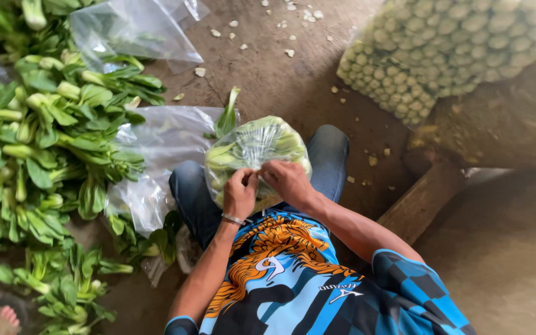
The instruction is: The person sits on the floor and packs leafy green vegetables into clear plastic bags, gathering and tying each bag closed by hand. They place filled bags on a hanging scale to weigh them and set packed bags aside with other completed bags.
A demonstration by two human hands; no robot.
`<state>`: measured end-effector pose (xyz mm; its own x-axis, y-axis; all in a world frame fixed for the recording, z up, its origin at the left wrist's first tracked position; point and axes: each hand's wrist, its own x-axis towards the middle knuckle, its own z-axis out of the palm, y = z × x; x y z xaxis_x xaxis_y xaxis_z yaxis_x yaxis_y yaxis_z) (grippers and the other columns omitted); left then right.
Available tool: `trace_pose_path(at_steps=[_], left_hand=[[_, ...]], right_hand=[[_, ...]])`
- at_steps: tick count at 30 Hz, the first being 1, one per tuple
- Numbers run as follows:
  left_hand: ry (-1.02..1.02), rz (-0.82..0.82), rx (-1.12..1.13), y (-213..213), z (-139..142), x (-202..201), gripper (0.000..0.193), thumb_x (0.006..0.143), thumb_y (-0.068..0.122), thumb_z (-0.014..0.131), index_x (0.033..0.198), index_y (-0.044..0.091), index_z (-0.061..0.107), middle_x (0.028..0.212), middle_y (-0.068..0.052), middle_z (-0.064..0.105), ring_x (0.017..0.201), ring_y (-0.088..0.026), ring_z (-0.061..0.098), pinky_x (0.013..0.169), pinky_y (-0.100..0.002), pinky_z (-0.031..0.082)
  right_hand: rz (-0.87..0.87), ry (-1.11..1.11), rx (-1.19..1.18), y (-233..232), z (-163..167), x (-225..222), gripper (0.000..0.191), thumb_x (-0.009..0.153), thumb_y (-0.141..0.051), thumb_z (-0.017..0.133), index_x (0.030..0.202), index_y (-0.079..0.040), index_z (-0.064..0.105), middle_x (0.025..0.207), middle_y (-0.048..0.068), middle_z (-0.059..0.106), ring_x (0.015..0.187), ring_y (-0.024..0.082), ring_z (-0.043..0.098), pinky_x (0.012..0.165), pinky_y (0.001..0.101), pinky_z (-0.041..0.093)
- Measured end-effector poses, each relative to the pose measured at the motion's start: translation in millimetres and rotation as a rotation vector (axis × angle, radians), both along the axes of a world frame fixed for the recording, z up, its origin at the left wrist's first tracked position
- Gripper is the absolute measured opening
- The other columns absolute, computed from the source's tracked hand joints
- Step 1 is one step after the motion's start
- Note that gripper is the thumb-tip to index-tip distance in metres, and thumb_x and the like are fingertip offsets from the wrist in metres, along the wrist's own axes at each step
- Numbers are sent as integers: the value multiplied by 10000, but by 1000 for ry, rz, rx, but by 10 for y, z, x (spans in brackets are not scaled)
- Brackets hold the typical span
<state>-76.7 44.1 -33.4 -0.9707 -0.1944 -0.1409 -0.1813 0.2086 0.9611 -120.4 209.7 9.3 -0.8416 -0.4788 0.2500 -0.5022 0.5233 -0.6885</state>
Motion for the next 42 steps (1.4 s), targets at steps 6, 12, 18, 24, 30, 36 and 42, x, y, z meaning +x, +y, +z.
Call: trace_pose_path(at_steps=[6, 12, 18, 24, 30, 36, 42], left_hand=[[70, 27, -125, 18, 72, 46, 161, 954, 153, 681, 977, -3, 714, 836, -114, 737, 699, -211, 711, 645, -342, 548], [371, -43, -446, -4, 271, 149, 87, 955, 108, 680, 992, 34, 707, 951, -116, 700, 906, -340, 667, 800, -427, 515], [441, -127, -430, -87, 463, 160, 95, 959, 116, 684, 1019, 50, 717, 999, -84, 716, 969, -304, 666, 856, -414, 495], [574, -148, -559, -126, 498, 296, 240, 863, 145, 724, 1060, 7, 716, 990, -86, 689, 944, -292, 641, 837, -415, 481], [544, -330, -734, -234, 282, 169, 95, 952, 167, 694, 943, 73, 680, 885, -54, 643, 877, -263, 617, 804, -413, 460], [633, -455, -929, -498, 231, 35, 87, 927, 190, 646, 983, 142, 693, 952, -27, 660, 965, -227, 606, 872, -423, 443], [541, -448, -830, -650, 177, -66, 168, 974, 306, 687, 905, 154, 703, 935, 17, 664, 985, -220, 598, 889, -428, 414]], right_hand=[[91, 48, 157, -18, 32, 83, 253, 891, -120, 707, 1117, -8, 692, 908, 145, 681, 828, 315, 670, 702, 416, 544], [153, -40, 193, 46, 68, 90, 166, 942, -151, 672, 1068, -43, 692, 904, 149, 658, 867, 333, 643, 753, 443, 518], [273, -992, -101, 214, -125, -221, 251, 1028, -252, 640, 1085, -17, 707, 766, -4, 601, 705, 126, 519, 633, 352, 440], [224, -1139, -135, 121, -36, -252, 254, 1022, -257, 653, 1084, -39, 768, 767, -29, 635, 671, 75, 526, 598, 280, 428], [266, -659, 185, 90, 384, -328, 208, 932, -242, 661, 992, -75, 771, 760, 37, 761, 647, 162, 712, 603, 327, 561], [265, -434, 282, 21, 493, -335, 246, 932, -268, 687, 872, -31, 721, 710, 132, 704, 638, 277, 699, 594, 404, 529], [181, -326, 273, 177, 366, -148, 299, 977, -242, 669, 808, 4, 658, 683, 200, 624, 625, 369, 634, 588, 460, 490]])
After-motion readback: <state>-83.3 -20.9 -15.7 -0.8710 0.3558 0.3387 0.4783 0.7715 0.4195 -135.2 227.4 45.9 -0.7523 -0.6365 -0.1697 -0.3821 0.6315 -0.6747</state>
